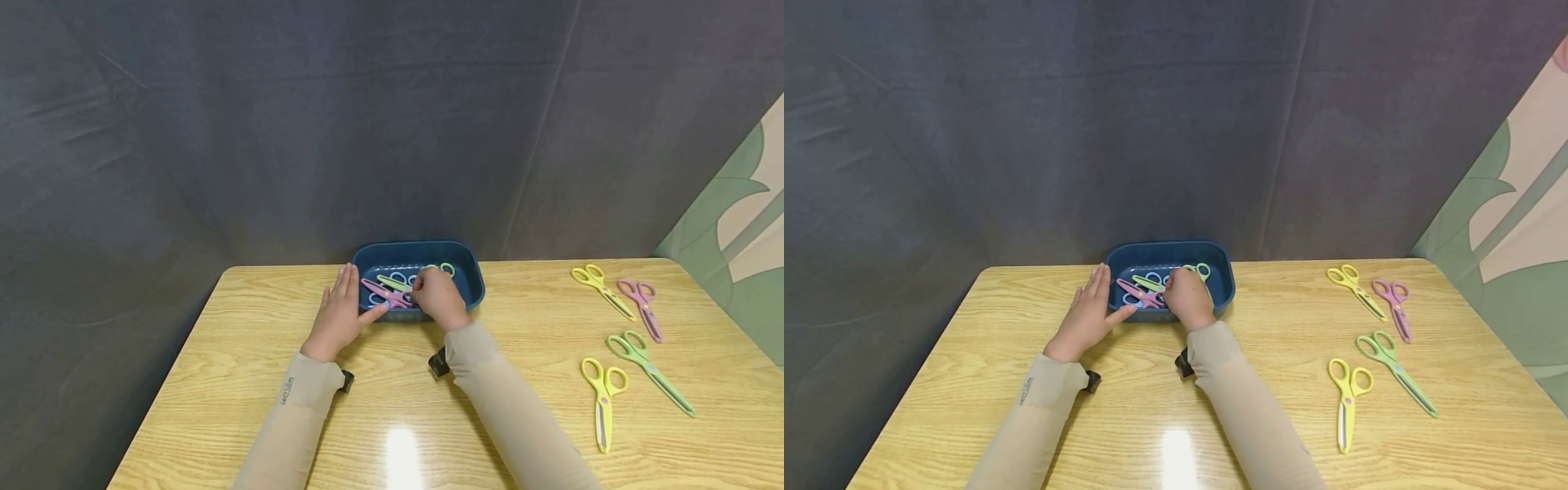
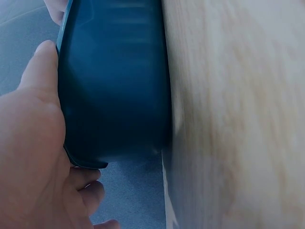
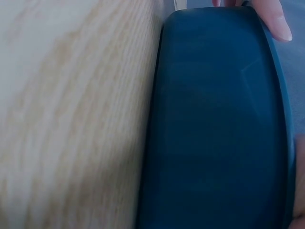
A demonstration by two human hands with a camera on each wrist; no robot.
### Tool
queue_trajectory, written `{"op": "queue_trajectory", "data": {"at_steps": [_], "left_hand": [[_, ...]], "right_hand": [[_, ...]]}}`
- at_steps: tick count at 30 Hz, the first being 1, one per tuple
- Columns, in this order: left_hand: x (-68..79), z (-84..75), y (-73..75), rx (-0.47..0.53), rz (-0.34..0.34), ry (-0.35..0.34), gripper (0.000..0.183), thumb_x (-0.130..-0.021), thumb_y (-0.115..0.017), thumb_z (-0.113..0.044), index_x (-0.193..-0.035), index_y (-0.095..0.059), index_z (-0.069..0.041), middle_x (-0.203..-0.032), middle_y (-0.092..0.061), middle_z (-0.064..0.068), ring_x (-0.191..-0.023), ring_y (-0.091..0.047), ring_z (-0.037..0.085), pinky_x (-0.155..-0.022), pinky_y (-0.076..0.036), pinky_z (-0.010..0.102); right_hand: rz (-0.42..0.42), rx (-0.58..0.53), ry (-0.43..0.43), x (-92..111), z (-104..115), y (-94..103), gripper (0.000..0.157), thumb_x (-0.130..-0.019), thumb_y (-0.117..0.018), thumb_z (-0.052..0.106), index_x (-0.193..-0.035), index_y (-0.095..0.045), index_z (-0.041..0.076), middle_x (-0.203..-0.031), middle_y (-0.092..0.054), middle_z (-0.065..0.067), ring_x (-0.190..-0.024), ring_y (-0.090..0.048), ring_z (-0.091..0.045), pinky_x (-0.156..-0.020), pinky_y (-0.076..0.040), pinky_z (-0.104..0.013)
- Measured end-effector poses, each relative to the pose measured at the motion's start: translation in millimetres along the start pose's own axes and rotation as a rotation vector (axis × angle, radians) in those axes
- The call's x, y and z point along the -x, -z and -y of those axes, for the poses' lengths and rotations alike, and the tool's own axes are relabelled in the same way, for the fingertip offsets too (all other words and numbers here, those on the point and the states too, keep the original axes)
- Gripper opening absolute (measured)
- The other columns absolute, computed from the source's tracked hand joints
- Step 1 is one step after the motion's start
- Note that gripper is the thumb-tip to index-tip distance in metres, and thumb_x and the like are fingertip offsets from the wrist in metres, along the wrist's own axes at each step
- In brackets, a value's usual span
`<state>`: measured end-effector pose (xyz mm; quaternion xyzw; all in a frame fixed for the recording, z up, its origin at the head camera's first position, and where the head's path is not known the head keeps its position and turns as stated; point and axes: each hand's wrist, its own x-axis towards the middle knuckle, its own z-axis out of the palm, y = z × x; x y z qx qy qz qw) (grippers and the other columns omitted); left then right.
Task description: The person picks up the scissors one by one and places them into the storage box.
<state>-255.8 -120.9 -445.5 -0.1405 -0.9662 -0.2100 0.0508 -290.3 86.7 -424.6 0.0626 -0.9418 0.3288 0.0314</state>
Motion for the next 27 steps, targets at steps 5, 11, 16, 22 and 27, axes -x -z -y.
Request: {"op": "queue_trajectory", "data": {"at_steps": [5,11,16,22,27], "left_hand": [[-0.3,0.1,-0.4,-0.001,0.002,0.002,0.101,-0.098,-0.053,-0.062,-0.161,-0.007,0.003,-0.168,-0.004,0.018,-0.156,-0.004,0.031,-0.121,-0.010,0.060],[-0.2,-0.6,0.2,-0.005,-0.008,-0.005,0.101,-0.098,-0.053,-0.062,-0.160,-0.008,0.003,-0.168,-0.007,0.020,-0.156,-0.007,0.034,-0.121,-0.012,0.060],[0.8,-0.7,1.0,-0.002,-0.001,0.000,0.101,-0.098,-0.053,-0.061,-0.160,-0.007,0.003,-0.168,-0.005,0.019,-0.156,-0.005,0.033,-0.121,-0.010,0.060],[0.6,-0.5,0.9,-0.003,-0.004,-0.002,0.101,-0.098,-0.053,-0.062,-0.161,-0.008,0.003,-0.168,-0.006,0.019,-0.156,-0.005,0.032,-0.121,-0.011,0.060],[0.2,-0.9,1.1,-0.001,-0.005,-0.003,0.100,-0.099,-0.053,-0.062,-0.161,-0.008,0.003,-0.168,-0.006,0.019,-0.156,-0.005,0.032,-0.121,-0.012,0.061]], "right_hand": [[-0.010,0.010,-0.005,0.7,0.1,-0.7,0.017,-0.089,-0.075,0.008,-0.075,-0.065,0.006,-0.074,-0.061,-0.005,-0.066,-0.056,-0.020,-0.061,-0.044,-0.032],[-0.026,0.008,0.018,3.1,-0.1,-0.8,0.021,-0.091,-0.073,0.010,-0.074,-0.063,0.007,-0.068,-0.058,-0.004,-0.059,-0.053,-0.017,-0.055,-0.042,-0.030],[-0.029,-0.003,0.013,4.3,-0.4,-1.6,0.019,-0.092,-0.072,0.010,-0.075,-0.064,0.007,-0.069,-0.058,-0.004,-0.060,-0.053,-0.017,-0.054,-0.041,-0.030],[-0.054,0.005,0.031,4.2,-1.0,-3.1,0.015,-0.093,-0.070,0.009,-0.078,-0.064,0.007,-0.073,-0.061,-0.005,-0.062,-0.055,-0.019,-0.056,-0.043,-0.031],[-0.084,0.003,0.069,5.1,-2.5,-2.8,0.010,-0.093,-0.066,0.007,-0.084,-0.065,0.006,-0.077,-0.063,-0.007,-0.064,-0.056,-0.019,-0.059,-0.046,-0.033]]}}
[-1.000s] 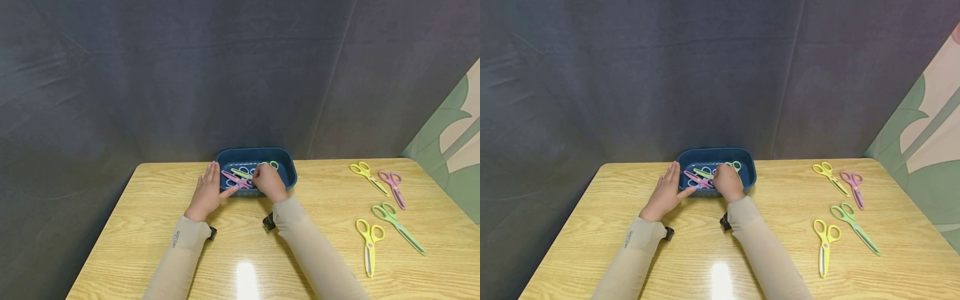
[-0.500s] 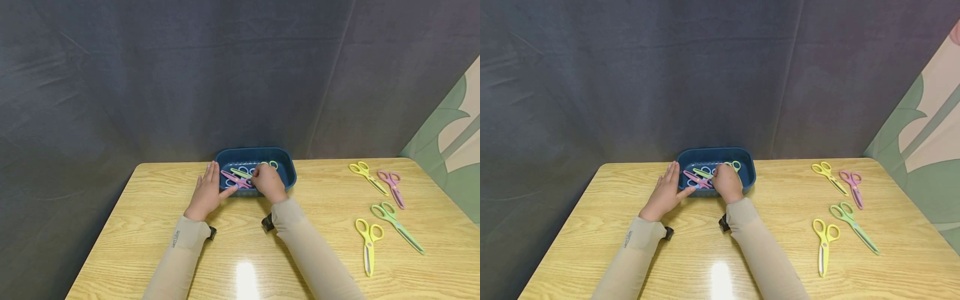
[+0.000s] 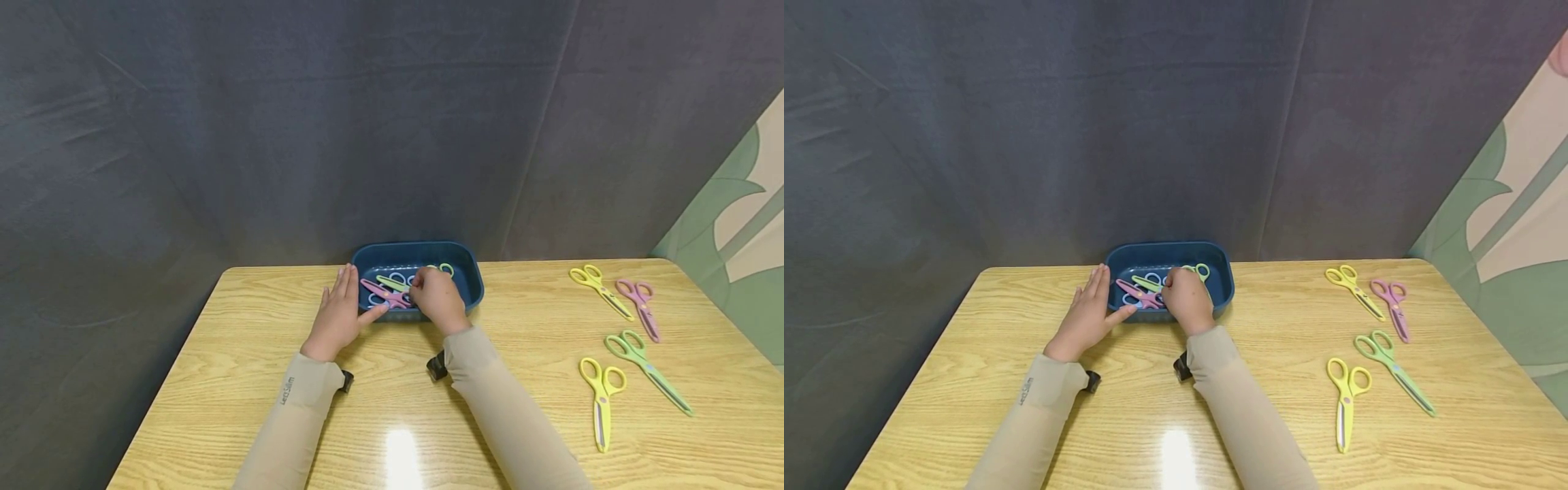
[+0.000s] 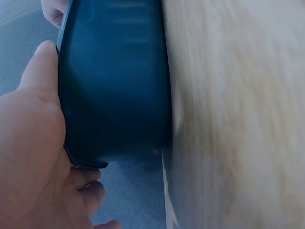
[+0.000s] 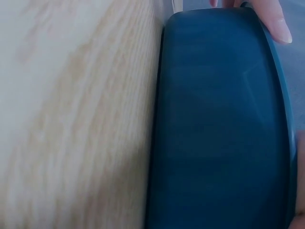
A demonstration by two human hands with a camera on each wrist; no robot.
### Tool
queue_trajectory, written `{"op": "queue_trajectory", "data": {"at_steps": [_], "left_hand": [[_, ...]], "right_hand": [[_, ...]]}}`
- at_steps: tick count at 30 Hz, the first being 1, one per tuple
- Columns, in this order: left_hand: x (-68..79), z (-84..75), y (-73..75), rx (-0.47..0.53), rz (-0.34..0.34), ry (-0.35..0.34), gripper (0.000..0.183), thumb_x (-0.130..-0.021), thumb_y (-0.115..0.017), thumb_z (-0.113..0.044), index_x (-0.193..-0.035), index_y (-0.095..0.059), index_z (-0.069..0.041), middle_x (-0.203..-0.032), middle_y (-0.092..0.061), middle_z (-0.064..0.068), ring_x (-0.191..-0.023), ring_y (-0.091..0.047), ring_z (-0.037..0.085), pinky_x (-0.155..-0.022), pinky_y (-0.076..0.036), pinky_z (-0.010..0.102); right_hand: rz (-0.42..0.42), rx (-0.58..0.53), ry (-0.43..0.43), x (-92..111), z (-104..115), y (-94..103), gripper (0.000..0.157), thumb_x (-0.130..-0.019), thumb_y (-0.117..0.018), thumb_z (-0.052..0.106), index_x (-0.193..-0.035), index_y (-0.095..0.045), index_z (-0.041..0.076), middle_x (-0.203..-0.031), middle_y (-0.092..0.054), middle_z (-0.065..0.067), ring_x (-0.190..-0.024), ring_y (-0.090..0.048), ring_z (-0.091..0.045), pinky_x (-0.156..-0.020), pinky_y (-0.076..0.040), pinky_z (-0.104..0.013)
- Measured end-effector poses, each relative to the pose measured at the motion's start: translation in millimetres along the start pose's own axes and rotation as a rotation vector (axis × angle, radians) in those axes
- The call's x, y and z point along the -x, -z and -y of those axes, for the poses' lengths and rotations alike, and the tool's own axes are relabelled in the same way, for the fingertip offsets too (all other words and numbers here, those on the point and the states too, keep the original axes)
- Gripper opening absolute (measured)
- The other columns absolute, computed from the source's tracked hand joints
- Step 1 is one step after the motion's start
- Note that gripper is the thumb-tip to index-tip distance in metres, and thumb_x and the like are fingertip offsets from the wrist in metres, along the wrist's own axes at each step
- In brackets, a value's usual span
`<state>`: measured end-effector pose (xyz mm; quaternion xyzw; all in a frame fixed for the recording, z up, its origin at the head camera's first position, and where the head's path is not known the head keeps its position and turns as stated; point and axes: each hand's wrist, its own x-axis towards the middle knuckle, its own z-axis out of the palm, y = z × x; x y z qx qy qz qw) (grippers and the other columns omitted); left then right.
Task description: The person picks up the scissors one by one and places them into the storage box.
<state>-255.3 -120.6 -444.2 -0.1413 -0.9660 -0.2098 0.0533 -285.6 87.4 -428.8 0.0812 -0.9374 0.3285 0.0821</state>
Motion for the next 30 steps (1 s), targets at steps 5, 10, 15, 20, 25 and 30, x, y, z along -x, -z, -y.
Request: {"op": "queue_trajectory", "data": {"at_steps": [5,10,15,20,25,30], "left_hand": [[-0.5,0.1,0.3,0.005,0.001,0.005,0.101,-0.098,-0.053,-0.062,-0.161,-0.007,0.003,-0.168,-0.006,0.019,-0.156,-0.004,0.031,-0.121,-0.011,0.060],[-0.2,0.0,0.2,0.002,0.004,0.005,0.101,-0.098,-0.053,-0.062,-0.161,-0.007,0.003,-0.168,-0.006,0.020,-0.156,-0.006,0.033,-0.121,-0.012,0.060],[0.2,-0.4,0.4,0.001,0.000,0.006,0.101,-0.098,-0.053,-0.062,-0.161,-0.008,0.003,-0.168,-0.007,0.020,-0.156,-0.006,0.033,-0.121,-0.013,0.061],[0.0,-0.6,0.2,0.001,-0.001,0.001,0.101,-0.098,-0.053,-0.062,-0.161,-0.008,0.003,-0.168,-0.006,0.019,-0.156,-0.007,0.034,-0.121,-0.013,0.061],[-0.4,-0.6,0.0,-0.002,-0.005,-0.003,0.100,-0.098,-0.053,-0.062,-0.160,-0.009,0.004,-0.168,-0.008,0.020,-0.156,-0.008,0.034,-0.120,-0.013,0.061],[-0.3,-0.2,-0.5,-0.001,-0.003,0.001,0.101,-0.098,-0.053,-0.062,-0.160,-0.008,0.003,-0.168,-0.008,0.020,-0.156,-0.007,0.034,-0.120,-0.013,0.061]], "right_hand": [[-0.024,-0.043,0.086,1,-2,2.9,0.005,-0.093,-0.066,0.004,-0.088,-0.066,0.002,-0.078,-0.063,-0.008,-0.065,-0.056,-0.019,-0.062,-0.048,-0.034],[0.000,-0.104,0.162,2,-6,5.6,0.005,-0.093,-0.068,0.003,-0.096,-0.069,-0.001,-0.080,-0.065,-0.009,-0.069,-0.058,-0.020,-0.065,-0.051,-0.035],[0.030,-0.126,0.206,4,-8,8.0,0.012,-0.094,-0.069,0.005,-0.103,-0.071,-0.002,-0.091,-0.068,-0.010,-0.078,-0.062,-0.021,-0.071,-0.055,-0.037],[0.019,-0.133,0.251,9,-10,10.3,0.011,-0.095,-0.069,0.006,-0.104,-0.072,0.001,-0.093,-0.067,-0.009,-0.081,-0.061,-0.022,-0.074,-0.055,-0.038],[0.019,-0.145,0.277,15,-11,12.6,0.012,-0.096,-0.067,0.007,-0.106,-0.072,0.001,-0.094,-0.065,-0.008,-0.082,-0.059,-0.021,-0.075,-0.054,-0.037],[0.009,-0.155,0.300,21,-10,15.2,0.014,-0.097,-0.066,0.008,-0.108,-0.072,0.000,-0.096,-0.064,-0.008,-0.085,-0.061,-0.022,-0.077,-0.055,-0.039]]}}
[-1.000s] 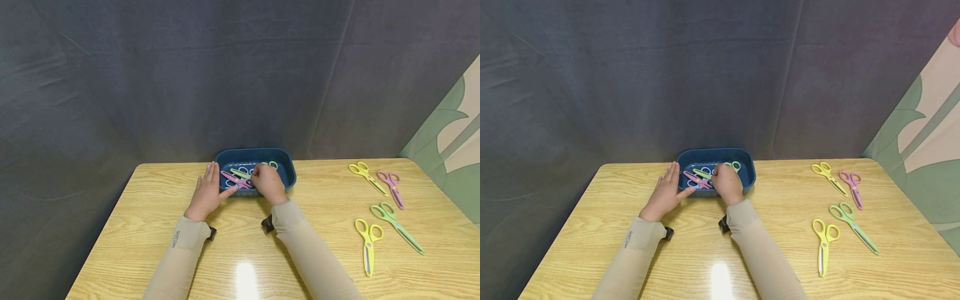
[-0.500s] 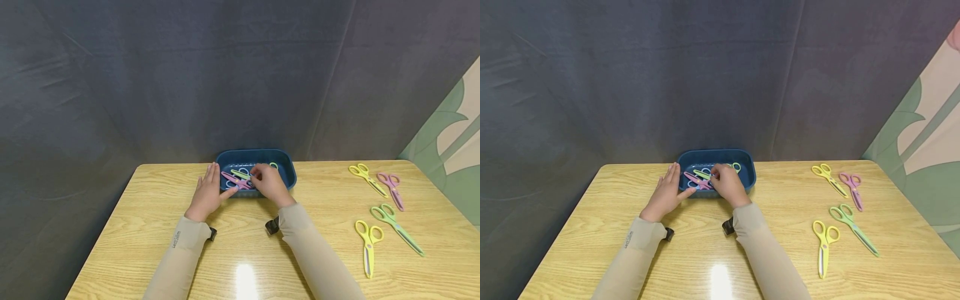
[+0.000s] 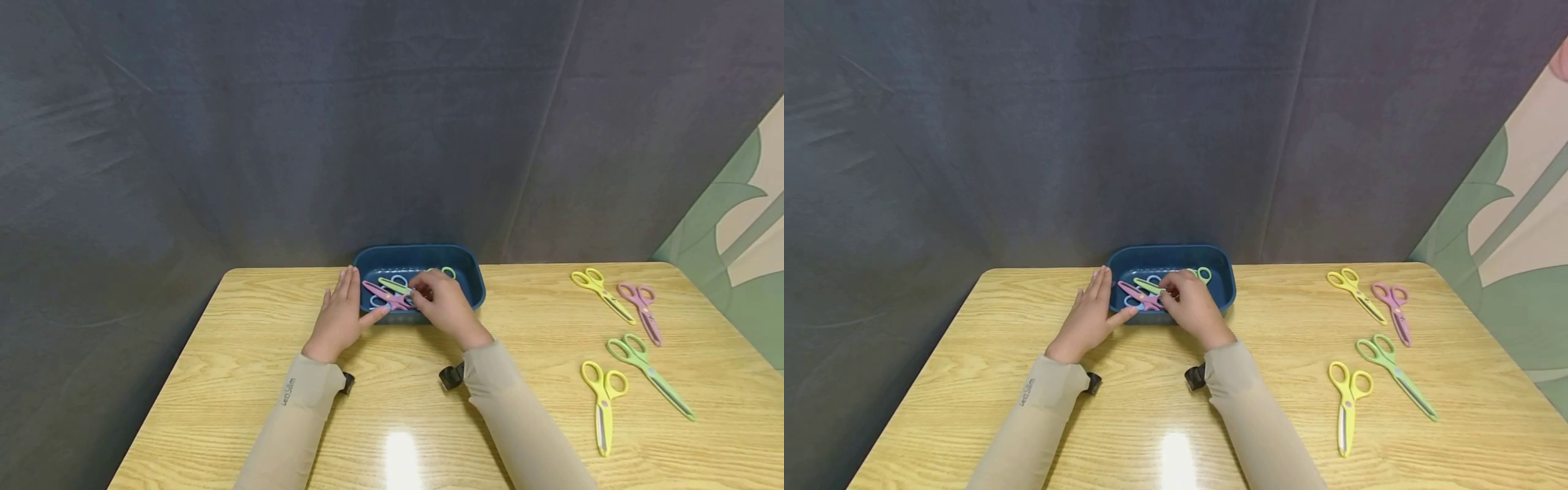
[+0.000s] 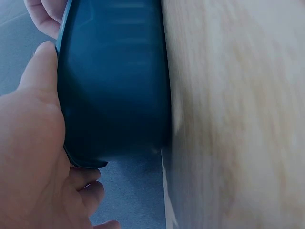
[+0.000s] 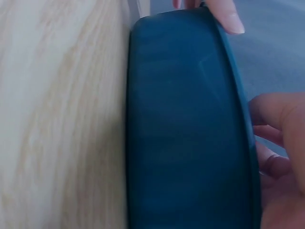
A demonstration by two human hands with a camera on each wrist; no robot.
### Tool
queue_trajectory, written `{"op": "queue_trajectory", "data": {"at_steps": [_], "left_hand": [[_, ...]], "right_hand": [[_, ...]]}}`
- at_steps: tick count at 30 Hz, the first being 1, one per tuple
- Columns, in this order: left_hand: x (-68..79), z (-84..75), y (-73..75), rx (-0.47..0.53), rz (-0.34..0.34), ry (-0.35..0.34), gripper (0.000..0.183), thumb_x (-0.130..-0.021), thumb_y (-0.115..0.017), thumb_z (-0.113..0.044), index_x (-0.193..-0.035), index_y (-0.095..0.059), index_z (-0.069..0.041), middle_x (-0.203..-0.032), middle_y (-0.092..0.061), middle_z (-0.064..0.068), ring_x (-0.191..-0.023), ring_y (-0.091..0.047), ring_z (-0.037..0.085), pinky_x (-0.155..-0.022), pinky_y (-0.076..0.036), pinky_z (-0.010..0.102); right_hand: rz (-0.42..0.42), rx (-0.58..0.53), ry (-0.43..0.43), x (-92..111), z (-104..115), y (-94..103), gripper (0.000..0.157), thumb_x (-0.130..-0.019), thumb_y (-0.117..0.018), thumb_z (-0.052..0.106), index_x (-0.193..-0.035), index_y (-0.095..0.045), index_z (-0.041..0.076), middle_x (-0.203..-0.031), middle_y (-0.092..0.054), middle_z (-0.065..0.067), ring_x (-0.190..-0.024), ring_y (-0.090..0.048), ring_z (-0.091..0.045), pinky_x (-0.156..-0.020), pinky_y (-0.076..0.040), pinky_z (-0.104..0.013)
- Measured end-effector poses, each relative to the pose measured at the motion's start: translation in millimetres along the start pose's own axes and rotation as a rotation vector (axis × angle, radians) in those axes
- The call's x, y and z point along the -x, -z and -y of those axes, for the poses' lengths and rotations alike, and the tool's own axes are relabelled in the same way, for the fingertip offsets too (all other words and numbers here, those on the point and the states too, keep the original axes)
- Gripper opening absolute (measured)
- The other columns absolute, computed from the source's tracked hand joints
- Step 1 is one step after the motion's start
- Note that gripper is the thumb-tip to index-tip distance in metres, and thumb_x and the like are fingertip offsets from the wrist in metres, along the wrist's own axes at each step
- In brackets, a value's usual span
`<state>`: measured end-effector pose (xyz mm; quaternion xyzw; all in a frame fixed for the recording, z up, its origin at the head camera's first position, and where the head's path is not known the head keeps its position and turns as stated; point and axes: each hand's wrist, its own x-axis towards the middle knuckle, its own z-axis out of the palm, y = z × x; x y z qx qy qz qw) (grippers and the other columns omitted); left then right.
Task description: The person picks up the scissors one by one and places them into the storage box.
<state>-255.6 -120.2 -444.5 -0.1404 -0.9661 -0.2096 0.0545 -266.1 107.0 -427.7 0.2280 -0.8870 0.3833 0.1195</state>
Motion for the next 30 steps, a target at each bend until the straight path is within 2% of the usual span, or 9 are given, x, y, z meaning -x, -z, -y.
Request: {"op": "queue_trajectory", "data": {"at_steps": [6,12,21,30], "left_hand": [[-0.1,-0.5,-0.6,0.002,0.001,0.003,0.101,-0.098,-0.053,-0.062,-0.160,-0.009,0.004,-0.168,-0.008,0.020,-0.155,-0.008,0.034,-0.120,-0.013,0.061],[0.5,-0.8,-0.1,0.009,0.000,0.008,0.101,-0.098,-0.053,-0.062,-0.161,-0.009,0.003,-0.168,-0.008,0.020,-0.156,-0.007,0.034,-0.121,-0.012,0.060],[1.3,-0.8,0.7,0.018,0.007,0.016,0.101,-0.098,-0.054,-0.062,-0.161,-0.007,0.002,-0.168,-0.007,0.020,-0.156,-0.006,0.032,-0.121,-0.011,0.060],[0.9,0.4,0.2,0.014,-0.005,0.006,0.100,-0.098,-0.055,-0.061,-0.161,-0.008,0.002,-0.168,-0.009,0.021,-0.156,-0.007,0.034,-0.121,-0.012,0.061]], "right_hand": [[-0.036,0.009,0.011,8,0,8.1,0.015,-0.097,-0.066,0.008,-0.109,-0.073,0.001,-0.098,-0.065,-0.008,-0.090,-0.064,-0.023,-0.081,-0.058,-0.041],[-0.051,0.044,0.010,15,1,20.5,0.018,-0.097,-0.065,0.008,-0.113,-0.072,0.001,-0.102,-0.063,-0.009,-0.093,-0.062,-0.026,-0.082,-0.055,-0.043],[-0.009,0.138,-0.034,17,11,42.4,0.022,-0.097,-0.068,0.010,-0.117,-0.070,0.001,-0.108,-0.063,-0.017,-0.101,-0.061,-0.033,-0.086,-0.054,-0.048],[0.050,0.165,-0.100,23,12,63.9,0.026,-0.094,-0.071,0.008,-0.117,-0.068,-0.003,-0.115,-0.062,-0.020,-0.105,-0.064,-0.039,-0.090,-0.054,-0.050]]}}
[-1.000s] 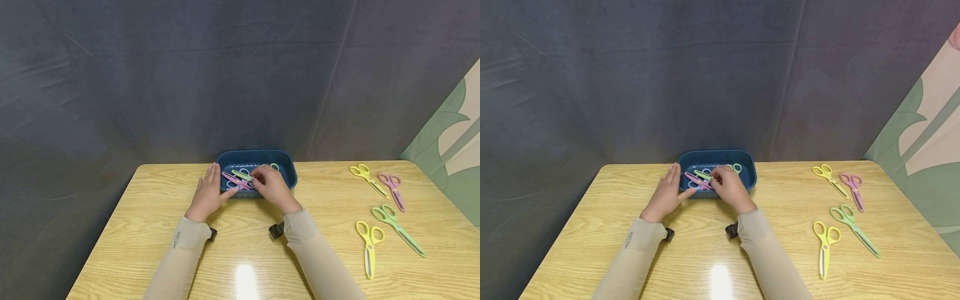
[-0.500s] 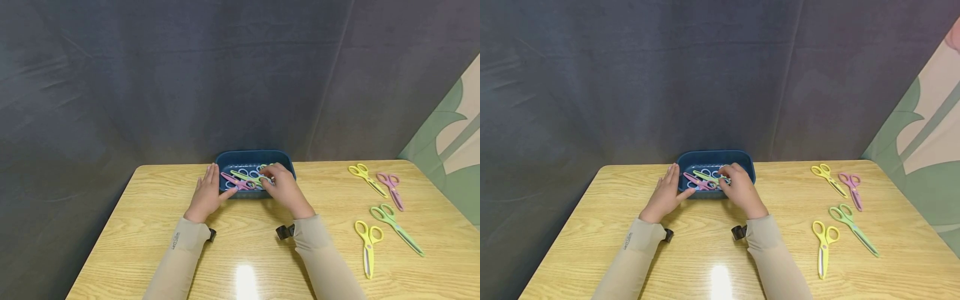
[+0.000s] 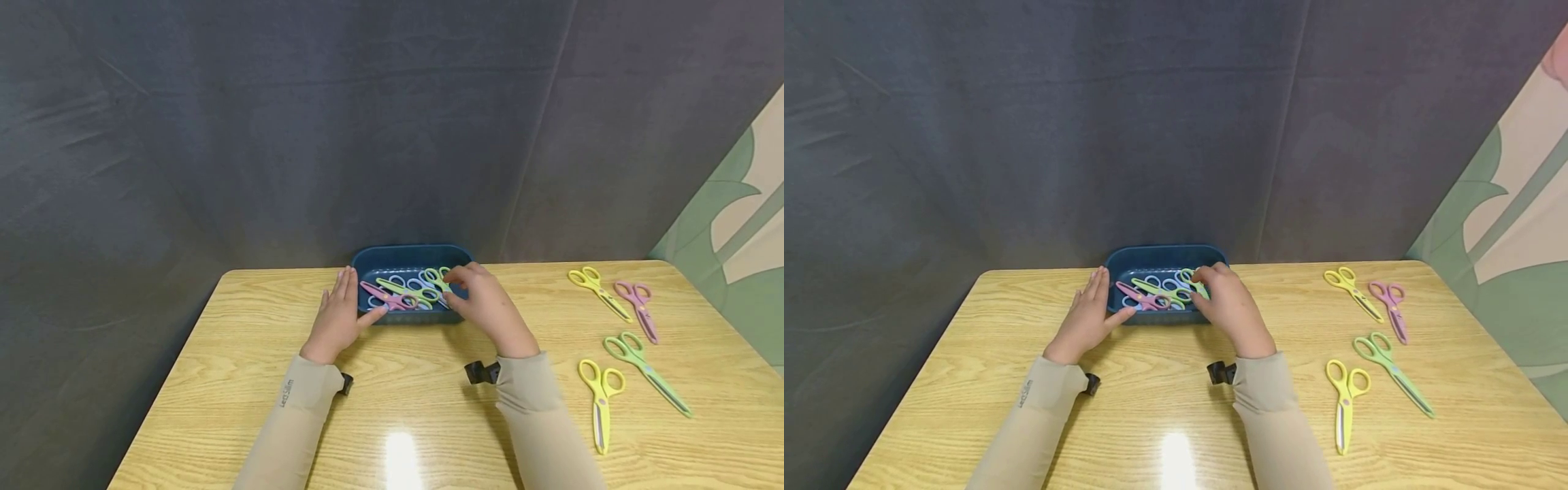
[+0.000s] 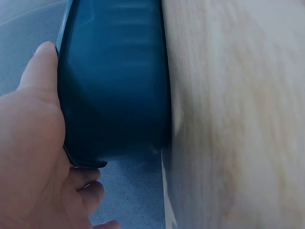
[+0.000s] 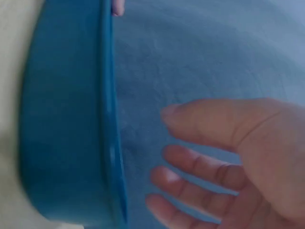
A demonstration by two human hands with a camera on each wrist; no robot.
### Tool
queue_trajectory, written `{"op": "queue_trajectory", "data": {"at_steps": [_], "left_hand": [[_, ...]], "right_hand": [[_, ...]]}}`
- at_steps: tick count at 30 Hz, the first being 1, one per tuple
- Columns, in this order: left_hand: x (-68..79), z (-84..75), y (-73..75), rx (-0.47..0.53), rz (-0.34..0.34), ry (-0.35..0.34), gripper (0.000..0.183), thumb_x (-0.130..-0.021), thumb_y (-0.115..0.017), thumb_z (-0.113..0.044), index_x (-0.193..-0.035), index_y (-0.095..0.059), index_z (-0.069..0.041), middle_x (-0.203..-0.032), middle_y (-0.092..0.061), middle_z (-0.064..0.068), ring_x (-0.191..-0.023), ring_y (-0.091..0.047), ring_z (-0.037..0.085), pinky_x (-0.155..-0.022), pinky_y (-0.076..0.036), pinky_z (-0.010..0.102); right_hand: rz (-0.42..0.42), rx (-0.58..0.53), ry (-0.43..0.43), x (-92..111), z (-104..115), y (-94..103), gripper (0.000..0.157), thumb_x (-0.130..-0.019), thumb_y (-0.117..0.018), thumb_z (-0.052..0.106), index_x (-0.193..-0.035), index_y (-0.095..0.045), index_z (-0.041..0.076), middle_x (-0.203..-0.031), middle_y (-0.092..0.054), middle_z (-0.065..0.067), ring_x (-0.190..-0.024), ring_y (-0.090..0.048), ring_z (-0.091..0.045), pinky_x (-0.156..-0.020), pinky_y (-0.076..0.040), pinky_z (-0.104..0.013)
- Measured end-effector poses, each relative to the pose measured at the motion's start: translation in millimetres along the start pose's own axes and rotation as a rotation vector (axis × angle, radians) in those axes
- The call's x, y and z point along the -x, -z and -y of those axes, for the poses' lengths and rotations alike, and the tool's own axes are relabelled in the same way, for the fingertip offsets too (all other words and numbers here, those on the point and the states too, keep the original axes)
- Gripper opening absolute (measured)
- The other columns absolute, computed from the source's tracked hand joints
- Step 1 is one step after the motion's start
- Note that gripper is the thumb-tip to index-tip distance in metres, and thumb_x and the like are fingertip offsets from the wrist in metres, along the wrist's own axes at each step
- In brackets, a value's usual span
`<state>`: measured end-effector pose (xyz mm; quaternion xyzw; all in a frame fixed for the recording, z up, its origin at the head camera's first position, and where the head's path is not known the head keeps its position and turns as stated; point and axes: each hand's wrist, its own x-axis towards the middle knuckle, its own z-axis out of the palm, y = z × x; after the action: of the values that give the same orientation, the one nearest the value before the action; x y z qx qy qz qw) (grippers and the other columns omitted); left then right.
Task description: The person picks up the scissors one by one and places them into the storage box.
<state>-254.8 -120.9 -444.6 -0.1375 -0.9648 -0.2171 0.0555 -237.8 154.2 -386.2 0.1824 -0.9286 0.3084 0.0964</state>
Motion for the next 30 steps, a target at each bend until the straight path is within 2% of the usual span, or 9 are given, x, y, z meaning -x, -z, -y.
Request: {"op": "queue_trajectory", "data": {"at_steps": [9,13,20,30], "left_hand": [[0.1,1.2,-0.2,0.003,0.000,-0.010,0.100,-0.098,-0.054,-0.061,-0.161,-0.008,0.003,-0.168,-0.009,0.021,-0.155,-0.007,0.034,-0.121,-0.012,0.061],[0.0,1.0,-0.3,0.002,0.000,-0.009,0.101,-0.098,-0.054,-0.061,-0.161,-0.008,0.003,-0.168,-0.008,0.021,-0.156,-0.007,0.034,-0.120,-0.012,0.061],[-0.1,0.7,-0.6,0.002,0.002,-0.009,0.101,-0.098,-0.054,-0.062,-0.161,-0.007,0.003,-0.168,-0.008,0.021,-0.156,-0.007,0.034,-0.120,-0.012,0.061],[-1.0,1.5,-0.8,0.006,0.018,-0.003,0.102,-0.098,-0.052,-0.063,-0.161,-0.005,0.002,-0.168,-0.004,0.019,-0.156,-0.002,0.031,-0.121,-0.010,0.060]], "right_hand": [[0.015,0.014,-0.049,7,-7,21.9,0.026,-0.093,-0.071,0.008,-0.116,-0.069,-0.003,-0.116,-0.063,-0.023,-0.102,-0.063,-0.042,-0.087,-0.054,-0.052],[0.024,0.021,-0.072,10,-10,32.0,0.027,-0.093,-0.072,0.006,-0.117,-0.069,-0.006,-0.120,-0.062,-0.027,-0.102,-0.064,-0.044,-0.087,-0.054,-0.054],[0.047,0.015,-0.120,15,-16,46.0,0.028,-0.091,-0.070,0.000,-0.116,-0.067,-0.011,-0.116,-0.065,-0.030,-0.098,-0.066,-0.045,-0.085,-0.055,-0.055],[0.116,0.046,-0.222,21,-23,59.5,0.035,-0.093,-0.068,0.007,-0.123,-0.063,-0.011,-0.119,-0.064,-0.033,-0.105,-0.064,-0.048,-0.089,-0.052,-0.058]]}}
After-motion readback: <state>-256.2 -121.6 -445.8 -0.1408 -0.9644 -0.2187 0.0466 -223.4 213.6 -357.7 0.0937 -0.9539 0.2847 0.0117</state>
